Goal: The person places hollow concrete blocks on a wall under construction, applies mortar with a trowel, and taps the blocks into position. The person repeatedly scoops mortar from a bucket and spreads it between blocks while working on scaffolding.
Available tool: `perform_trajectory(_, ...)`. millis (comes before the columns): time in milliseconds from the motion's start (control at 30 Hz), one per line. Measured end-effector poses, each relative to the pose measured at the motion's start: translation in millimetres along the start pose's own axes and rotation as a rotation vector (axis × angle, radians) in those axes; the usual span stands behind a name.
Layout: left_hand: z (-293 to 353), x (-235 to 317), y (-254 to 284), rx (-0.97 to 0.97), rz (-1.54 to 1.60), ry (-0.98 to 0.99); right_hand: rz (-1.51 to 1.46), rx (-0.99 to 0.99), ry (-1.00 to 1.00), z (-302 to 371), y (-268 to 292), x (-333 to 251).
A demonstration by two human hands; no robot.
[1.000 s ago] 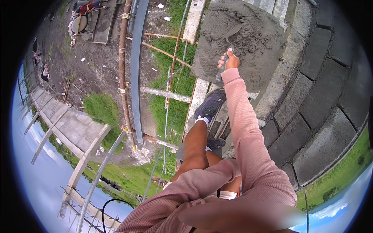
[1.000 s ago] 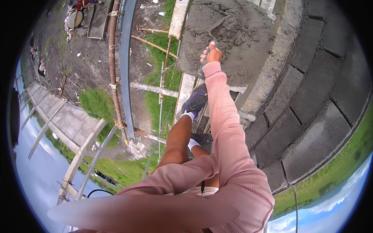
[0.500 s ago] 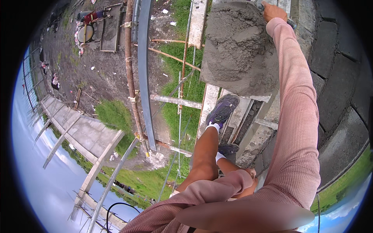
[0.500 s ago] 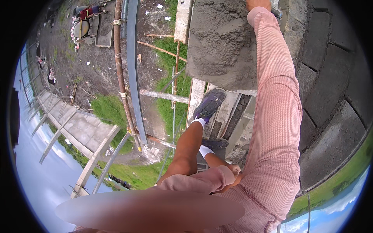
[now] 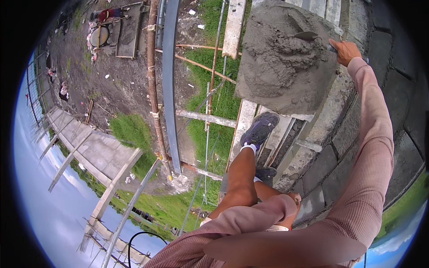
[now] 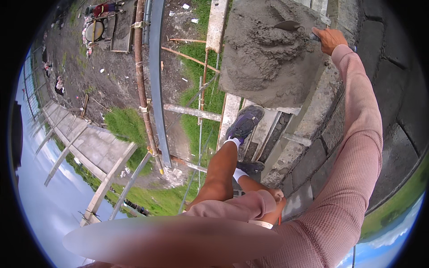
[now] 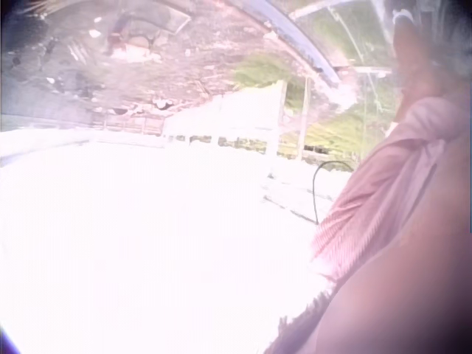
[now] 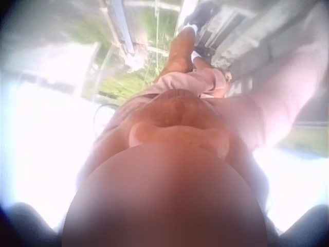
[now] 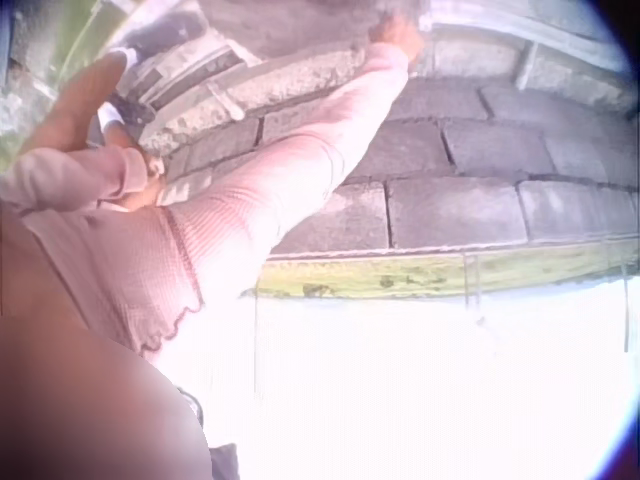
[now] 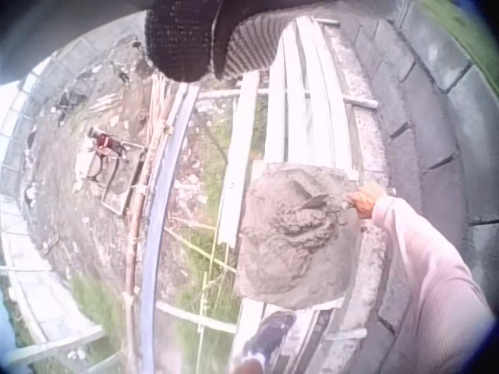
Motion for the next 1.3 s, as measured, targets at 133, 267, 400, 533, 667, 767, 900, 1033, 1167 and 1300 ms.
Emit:
perform_trajectory(133,-9,2,-3,-0.011,-0.023,-0.011,-0.185,0.141,-0.196,-25,23,27)
perform_trajectory(267,-10,8,-8,-0.003,0.021,-0.023,-0.156,0.183,-0.108,-112,54,-27)
perform_trajectory(400,-8,17,-11,0.018,0.043,-0.049,0.121,0.162,0.167,-161,59,-107)
perform_trajectory(533,-10,22,-14,0.033,0.075,-0.073,0.475,-0.008,0.292,-134,18,-111)
perform_trajectory(667,-11,33,-16,0.114,0.083,-0.164,0.277,-0.115,0.244,-67,5,-60)
perform_trajectory(767,-8,35,-10,0.195,0.026,-0.171,0.219,-0.038,0.202,-35,12,-7)
perform_trajectory(900,-11,19,-13,0.027,0.087,-0.050,-0.094,0.078,-0.208,-33,2,62)
perform_trajectory(1033,-9,-1,-11,-0.048,0.096,0.037,-0.228,-0.040,-0.435,-52,-42,41)
perform_trajectory(1167,-9,-11,-25,-0.107,0.211,0.104,-0.354,-0.170,-0.339,9,-79,-25)
perform_trajectory(1300,-5,-4,-28,-0.129,0.427,0.247,-0.360,-0.206,-0.248,92,-86,-36)
Point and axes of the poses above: each hand's wrist, its own z-axis away from the middle knuckle, its own y-axis out of the back of the hand, x = y × z, the point moved 9 cm from there along -z, towards the middle knuckle, and after that the axes turned 10 degrees about z, right-handed, at the moved point
